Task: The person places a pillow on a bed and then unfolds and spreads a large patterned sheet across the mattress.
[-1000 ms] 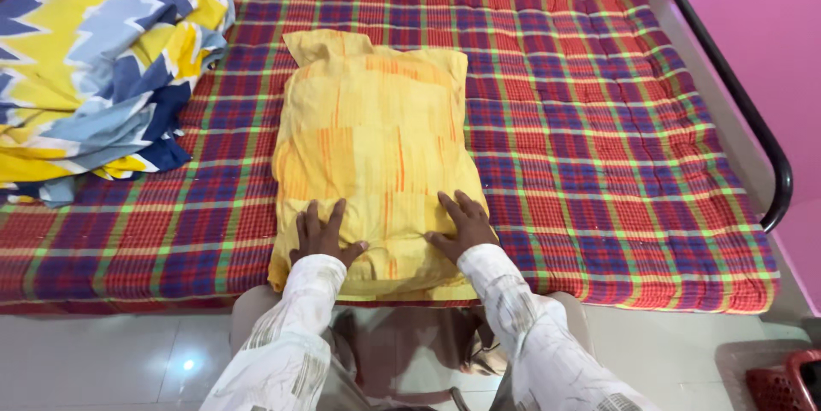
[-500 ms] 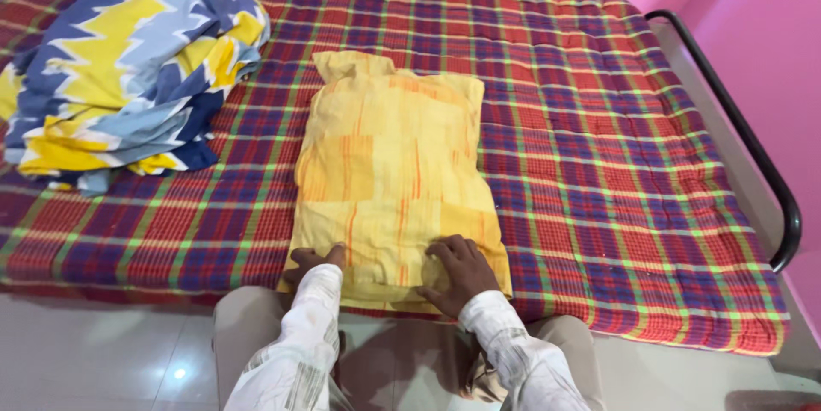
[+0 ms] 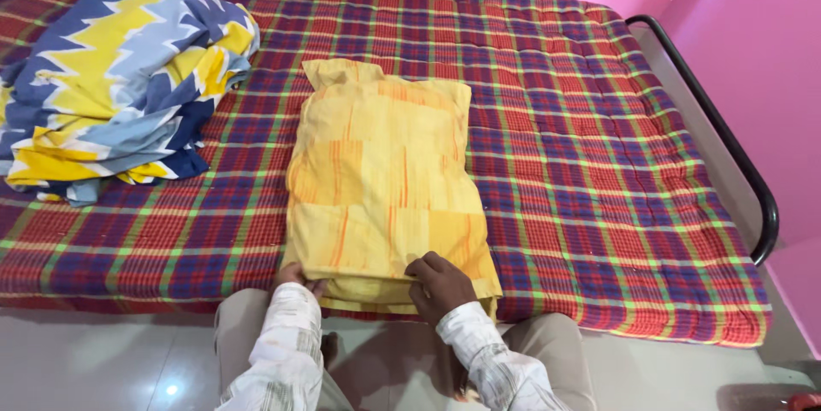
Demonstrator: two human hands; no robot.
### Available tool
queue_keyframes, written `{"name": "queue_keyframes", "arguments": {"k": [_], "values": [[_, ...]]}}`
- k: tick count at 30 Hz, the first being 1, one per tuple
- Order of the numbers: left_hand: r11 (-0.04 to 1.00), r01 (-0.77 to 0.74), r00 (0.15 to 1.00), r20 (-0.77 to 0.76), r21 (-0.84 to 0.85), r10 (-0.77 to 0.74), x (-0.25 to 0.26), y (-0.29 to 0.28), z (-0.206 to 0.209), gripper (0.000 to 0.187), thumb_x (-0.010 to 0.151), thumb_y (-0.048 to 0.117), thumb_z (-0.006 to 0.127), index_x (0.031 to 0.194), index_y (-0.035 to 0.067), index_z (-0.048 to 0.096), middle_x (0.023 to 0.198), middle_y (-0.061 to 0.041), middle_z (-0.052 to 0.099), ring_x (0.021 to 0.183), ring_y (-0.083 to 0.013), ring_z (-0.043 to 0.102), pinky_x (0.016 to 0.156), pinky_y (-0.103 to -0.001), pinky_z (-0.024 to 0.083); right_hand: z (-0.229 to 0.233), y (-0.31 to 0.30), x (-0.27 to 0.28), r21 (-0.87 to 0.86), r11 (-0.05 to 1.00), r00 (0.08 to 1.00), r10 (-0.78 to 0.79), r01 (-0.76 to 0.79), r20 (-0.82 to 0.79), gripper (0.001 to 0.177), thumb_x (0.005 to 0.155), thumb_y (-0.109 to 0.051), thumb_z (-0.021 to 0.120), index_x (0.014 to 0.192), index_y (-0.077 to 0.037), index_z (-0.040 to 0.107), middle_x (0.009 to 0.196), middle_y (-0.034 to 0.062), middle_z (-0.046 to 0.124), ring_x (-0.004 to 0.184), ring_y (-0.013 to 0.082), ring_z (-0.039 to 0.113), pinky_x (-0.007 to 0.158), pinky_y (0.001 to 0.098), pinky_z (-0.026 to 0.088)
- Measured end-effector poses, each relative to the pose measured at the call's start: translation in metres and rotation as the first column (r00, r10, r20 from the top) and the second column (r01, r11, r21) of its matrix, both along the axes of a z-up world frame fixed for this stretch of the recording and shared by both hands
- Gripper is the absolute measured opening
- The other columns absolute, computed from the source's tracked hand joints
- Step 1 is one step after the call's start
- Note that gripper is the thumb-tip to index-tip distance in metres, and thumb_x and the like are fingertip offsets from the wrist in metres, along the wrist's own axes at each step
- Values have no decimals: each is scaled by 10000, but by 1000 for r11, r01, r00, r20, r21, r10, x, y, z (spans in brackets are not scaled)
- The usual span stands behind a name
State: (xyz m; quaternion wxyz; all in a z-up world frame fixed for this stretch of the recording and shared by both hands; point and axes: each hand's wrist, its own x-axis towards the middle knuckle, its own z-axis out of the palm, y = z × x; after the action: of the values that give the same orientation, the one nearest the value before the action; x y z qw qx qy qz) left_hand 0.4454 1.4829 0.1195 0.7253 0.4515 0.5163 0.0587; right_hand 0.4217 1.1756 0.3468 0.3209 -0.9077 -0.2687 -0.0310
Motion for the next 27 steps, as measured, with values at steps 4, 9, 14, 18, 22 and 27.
{"name": "queue_keyframes", "arguments": {"k": [4, 9, 14, 18, 22, 27], "values": [[996, -73, 996, 56, 53, 70, 3, 3, 7, 306, 943, 296, 669, 1010, 0, 627, 847, -173, 700, 791, -327, 650, 730, -426, 540, -2, 3, -6, -68, 995, 991, 63, -72, -120, 194, 799, -97, 673, 988, -142, 673, 991, 65, 670, 943, 304, 677, 798, 426, 561], [794, 20, 1000, -22, 607, -9, -1, -8, 4, 304, 964, 252, 733, 974, -37, 640, 902, -240, 699, 850, -373, 624, 759, -442, 533, -36, -22, 3, 40, 989, 989, -142, 143, -33, 291, 729, -135, 758, 1012, -128, 689, 1073, 84, 677, 1018, 324, 652, 829, 423, 546], [721, 264, 926, -377, 641, -3, -14, -33, 7, 430, 854, 248, 791, 1173, 41, 591, 1120, -238, 697, 1021, -397, 676, 890, -469, 536, -88, -55, 37, 85, 807, 779, -588, 585, 218, 471, 703, -279, 825, 1118, -120, 666, 1183, 201, 623, 1102, 450, 601, 909, 491, 509], [741, 402, 848, -524, 538, -80, -12, -28, 14, 469, 864, 274, 784, 1233, 55, 594, 1177, -249, 693, 1080, -407, 692, 930, -485, 545, -122, -74, 64, 71, 771, 764, -608, 633, -213, 821, 752, -490, 833, 1379, -78, 499, 1314, 245, 607, 1220, 427, 603, 1006, 481, 500], [827, 366, 877, -456, 428, -153, -10, -13, 6, 447, 870, 247, 752, 1268, 103, 607, 1178, -208, 706, 1056, -363, 697, 903, -492, 558, -138, -64, 84, 165, 730, 651, -454, 664, -608, 1078, 715, -547, 840, 1510, -35, 322, 1423, 258, 559, 1286, 362, 598, 1050, 444, 504], [976, 204, 972, -134, 70, -194, -5, -3, 3, 445, 878, 214, 712, 1311, 163, 624, 1181, -158, 722, 1026, -307, 704, 869, -501, 574, -135, -53, 103, 205, 687, 587, -383, 697, -714, 958, 694, -427, 917, 1391, 43, 456, 1281, 227, 650, 1126, 339, 679, 945, 440, 561]]}}
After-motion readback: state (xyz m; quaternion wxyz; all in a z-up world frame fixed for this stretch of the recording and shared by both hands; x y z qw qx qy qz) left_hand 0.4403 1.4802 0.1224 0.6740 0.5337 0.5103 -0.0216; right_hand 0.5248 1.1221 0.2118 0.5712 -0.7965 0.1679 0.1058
